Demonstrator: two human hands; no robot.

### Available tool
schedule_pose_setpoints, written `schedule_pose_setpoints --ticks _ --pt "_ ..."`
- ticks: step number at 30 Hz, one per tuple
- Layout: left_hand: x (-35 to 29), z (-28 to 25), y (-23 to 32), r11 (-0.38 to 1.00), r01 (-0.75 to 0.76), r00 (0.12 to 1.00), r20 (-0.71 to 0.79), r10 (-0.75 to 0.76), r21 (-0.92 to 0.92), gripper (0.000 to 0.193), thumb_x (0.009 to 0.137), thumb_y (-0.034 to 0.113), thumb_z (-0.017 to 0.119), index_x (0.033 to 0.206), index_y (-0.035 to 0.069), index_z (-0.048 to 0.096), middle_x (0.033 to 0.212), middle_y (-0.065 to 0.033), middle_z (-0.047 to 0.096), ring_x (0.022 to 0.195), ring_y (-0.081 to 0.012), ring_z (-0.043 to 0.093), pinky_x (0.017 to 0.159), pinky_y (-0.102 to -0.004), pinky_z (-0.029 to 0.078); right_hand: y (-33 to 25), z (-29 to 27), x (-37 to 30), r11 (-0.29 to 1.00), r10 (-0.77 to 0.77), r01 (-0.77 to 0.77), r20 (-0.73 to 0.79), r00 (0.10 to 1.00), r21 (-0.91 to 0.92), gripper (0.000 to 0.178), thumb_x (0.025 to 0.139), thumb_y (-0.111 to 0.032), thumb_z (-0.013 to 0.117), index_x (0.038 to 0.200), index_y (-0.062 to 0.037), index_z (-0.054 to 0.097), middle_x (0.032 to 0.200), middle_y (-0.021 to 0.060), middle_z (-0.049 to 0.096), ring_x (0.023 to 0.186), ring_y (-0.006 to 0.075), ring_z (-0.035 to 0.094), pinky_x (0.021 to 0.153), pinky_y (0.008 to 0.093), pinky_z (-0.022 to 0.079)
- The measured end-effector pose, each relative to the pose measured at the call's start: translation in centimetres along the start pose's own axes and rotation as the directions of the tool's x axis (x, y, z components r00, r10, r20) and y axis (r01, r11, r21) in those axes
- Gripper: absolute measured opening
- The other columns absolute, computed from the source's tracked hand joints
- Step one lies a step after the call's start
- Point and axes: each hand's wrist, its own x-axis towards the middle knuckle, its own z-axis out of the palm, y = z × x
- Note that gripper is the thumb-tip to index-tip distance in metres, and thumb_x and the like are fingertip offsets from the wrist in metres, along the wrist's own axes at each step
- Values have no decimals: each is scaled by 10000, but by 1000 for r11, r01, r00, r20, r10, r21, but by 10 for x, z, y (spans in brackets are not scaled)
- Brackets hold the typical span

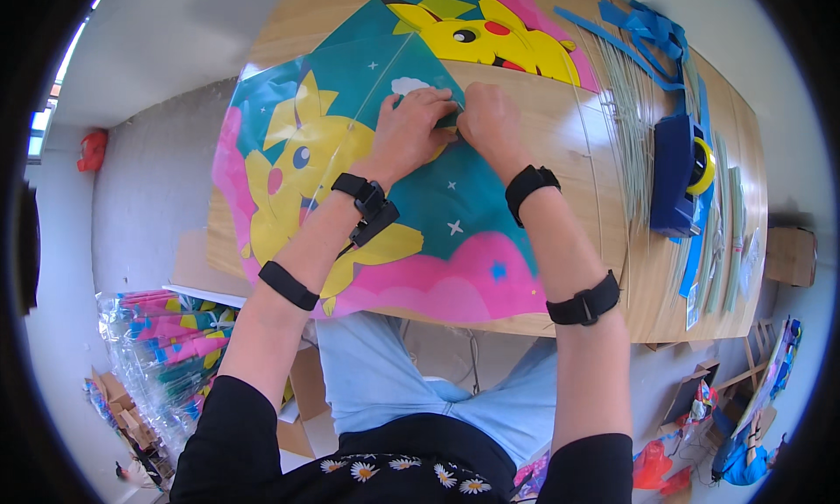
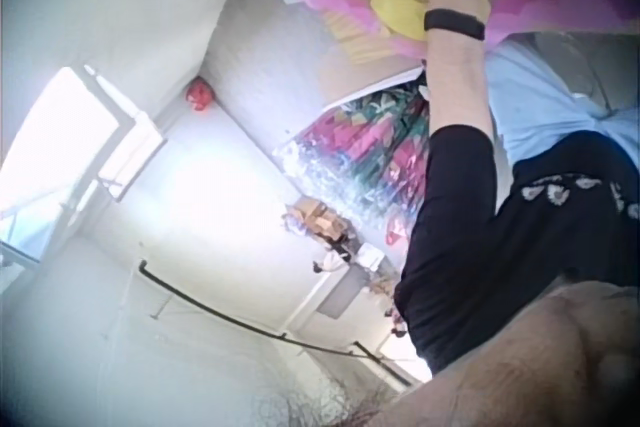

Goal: Assembling a colorful kite by attaching a wooden stick to the plastic sail and securing it with tape.

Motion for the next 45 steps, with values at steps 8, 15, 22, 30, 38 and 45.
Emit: schedule_pose_setpoints --ticks 8,15,22,30,38,45 --pt "-1 3 -4 1000 -21 1000 -13 21 9 442 769 302 744 1175 155 647 1326 -15 575 1261 -203 484 1048 -470 316 32 -31 -74 993 42 -47 46 998 106 83 673 -16 563 691 3 642 775 255 649 742 452 619 695 518 497" --pt "0 5 -5 999 -24 1000 11 24 -26 429 780 293 739 1178 167 643 1342 -9 555 1283 -199 458 1057 -527 308 47 -38 -117 986 5 11 -96 995 169 73 688 -10 593 715 50 624 720 239 624 695 402 618 662 441 495" --pt "5 -6 4 1000 -22 1000 -20 22 -14 406 761 221 745 1135 91 657 1343 -93 556 1241 -297 494 1022 -415 404 57 -69 -145 922 249 -222 -47 967 319 78 711 -40 627 741 28 649 709 195 636 655 318 629 624 390 492" --pt "-23 -11 68 982 -180 980 80 184 -52 442 725 168 757 1135 54 640 1309 -165 555 1214 -339 511 1007 -420 436 44 -47 -135 973 162 -153 -39 986 175 119 712 -51 563 724 8 666 757 236 649 748 414 642 665 469 509" --pt "-40 1 75 989 -149 980 135 148 0 513 713 191 783 1189 87 621 1309 -133 556 1241 -359 487 1045 -433 412 60 -48 -149 997 53 -51 -29 998 57 100 667 -38 571 665 42 631 718 298 605 699 482 607 635 534 492" --pt "-41 2 74 988 -150 981 122 152 -22 484 731 201 773 1184 102 636 1320 -118 555 1266 -332 471 1049 -416 411 81 -80 -221 991 88 -91 36 995 93 87 667 -42 582 636 25 628 711 271 611 693 449 618 622 515 493"
